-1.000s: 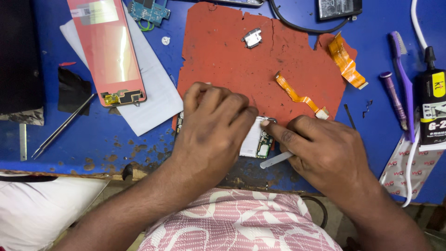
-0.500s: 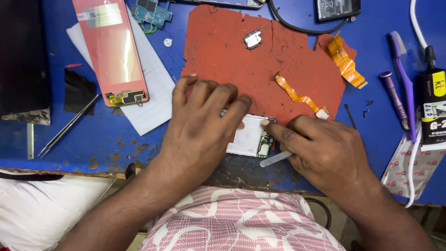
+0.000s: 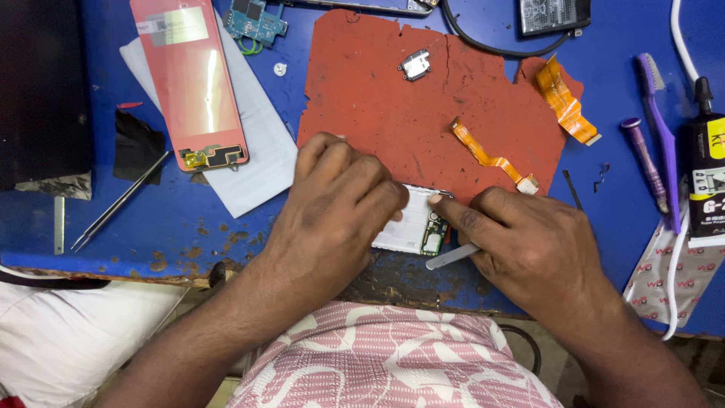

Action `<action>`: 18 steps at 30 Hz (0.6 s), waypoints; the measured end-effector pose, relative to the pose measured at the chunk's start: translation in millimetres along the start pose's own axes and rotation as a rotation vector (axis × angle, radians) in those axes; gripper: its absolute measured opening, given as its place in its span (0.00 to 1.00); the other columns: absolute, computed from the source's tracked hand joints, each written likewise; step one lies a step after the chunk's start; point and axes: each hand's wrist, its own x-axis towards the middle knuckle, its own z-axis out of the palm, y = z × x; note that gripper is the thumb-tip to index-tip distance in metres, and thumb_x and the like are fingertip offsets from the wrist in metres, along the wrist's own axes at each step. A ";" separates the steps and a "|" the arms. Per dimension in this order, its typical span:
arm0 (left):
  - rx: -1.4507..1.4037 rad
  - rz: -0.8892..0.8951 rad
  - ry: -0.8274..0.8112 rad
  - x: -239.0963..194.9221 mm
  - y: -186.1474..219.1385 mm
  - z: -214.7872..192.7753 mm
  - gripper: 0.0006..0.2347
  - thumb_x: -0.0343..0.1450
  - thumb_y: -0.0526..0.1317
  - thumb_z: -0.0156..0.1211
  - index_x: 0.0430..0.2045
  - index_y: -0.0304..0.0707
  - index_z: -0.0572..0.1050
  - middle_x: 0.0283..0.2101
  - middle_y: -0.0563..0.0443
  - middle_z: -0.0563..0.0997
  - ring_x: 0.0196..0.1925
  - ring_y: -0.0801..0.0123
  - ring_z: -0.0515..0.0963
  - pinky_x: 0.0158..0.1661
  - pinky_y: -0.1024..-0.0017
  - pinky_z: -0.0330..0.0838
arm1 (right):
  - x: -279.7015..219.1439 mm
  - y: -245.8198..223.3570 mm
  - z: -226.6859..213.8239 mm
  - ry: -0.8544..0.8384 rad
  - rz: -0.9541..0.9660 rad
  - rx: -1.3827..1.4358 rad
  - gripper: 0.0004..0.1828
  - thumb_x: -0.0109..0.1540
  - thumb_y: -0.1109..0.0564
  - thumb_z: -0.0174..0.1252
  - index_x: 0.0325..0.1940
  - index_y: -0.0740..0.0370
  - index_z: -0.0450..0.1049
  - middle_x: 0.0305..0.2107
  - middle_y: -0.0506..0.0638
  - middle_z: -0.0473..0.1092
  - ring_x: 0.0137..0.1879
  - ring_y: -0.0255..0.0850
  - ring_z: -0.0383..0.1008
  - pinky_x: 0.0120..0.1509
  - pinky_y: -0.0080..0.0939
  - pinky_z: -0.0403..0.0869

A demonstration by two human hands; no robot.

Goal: The person uses tweezers to remove a small component from a disassembled phone chassis, then places a ribbon cable into the chassis and secures it. The person continues to adjust and connect internal components within the phone frame.

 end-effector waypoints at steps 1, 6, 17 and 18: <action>-0.025 -0.005 -0.002 -0.3 0.8 1.4 0.08 0.64 0.27 0.61 0.33 0.37 0.77 0.37 0.49 0.72 0.45 0.58 0.71 0.58 0.55 0.62 | 0.4 -0.2 -0.2 -0.002 -0.004 -0.006 0.20 0.54 0.58 0.69 0.51 0.55 0.82 0.23 0.47 0.65 0.26 0.41 0.70 0.28 0.46 0.69; -0.127 0.005 -0.056 -4.6 3.0 2.5 0.07 0.65 0.27 0.62 0.31 0.39 0.78 0.36 0.51 0.73 0.44 0.60 0.72 0.60 0.52 0.61 | 0.1 -0.1 -1.3 -0.007 -0.002 0.002 0.22 0.52 0.58 0.68 0.51 0.55 0.82 0.23 0.47 0.66 0.26 0.41 0.70 0.28 0.45 0.69; 0.155 0.030 -0.004 -1.9 2.9 -2.1 0.14 0.60 0.28 0.61 0.38 0.34 0.80 0.39 0.49 0.75 0.50 0.58 0.74 0.62 0.46 0.57 | 1.7 -1.3 -1.2 0.005 0.001 -0.007 0.20 0.53 0.58 0.69 0.50 0.54 0.83 0.23 0.47 0.66 0.26 0.41 0.70 0.28 0.46 0.69; 0.136 -0.005 -0.010 -1.0 3.8 -1.3 0.12 0.63 0.30 0.63 0.39 0.34 0.80 0.38 0.49 0.74 0.49 0.58 0.73 0.63 0.46 0.57 | 1.4 -1.5 -1.4 0.004 0.001 -0.003 0.20 0.53 0.57 0.69 0.50 0.54 0.83 0.23 0.47 0.66 0.26 0.41 0.70 0.28 0.46 0.68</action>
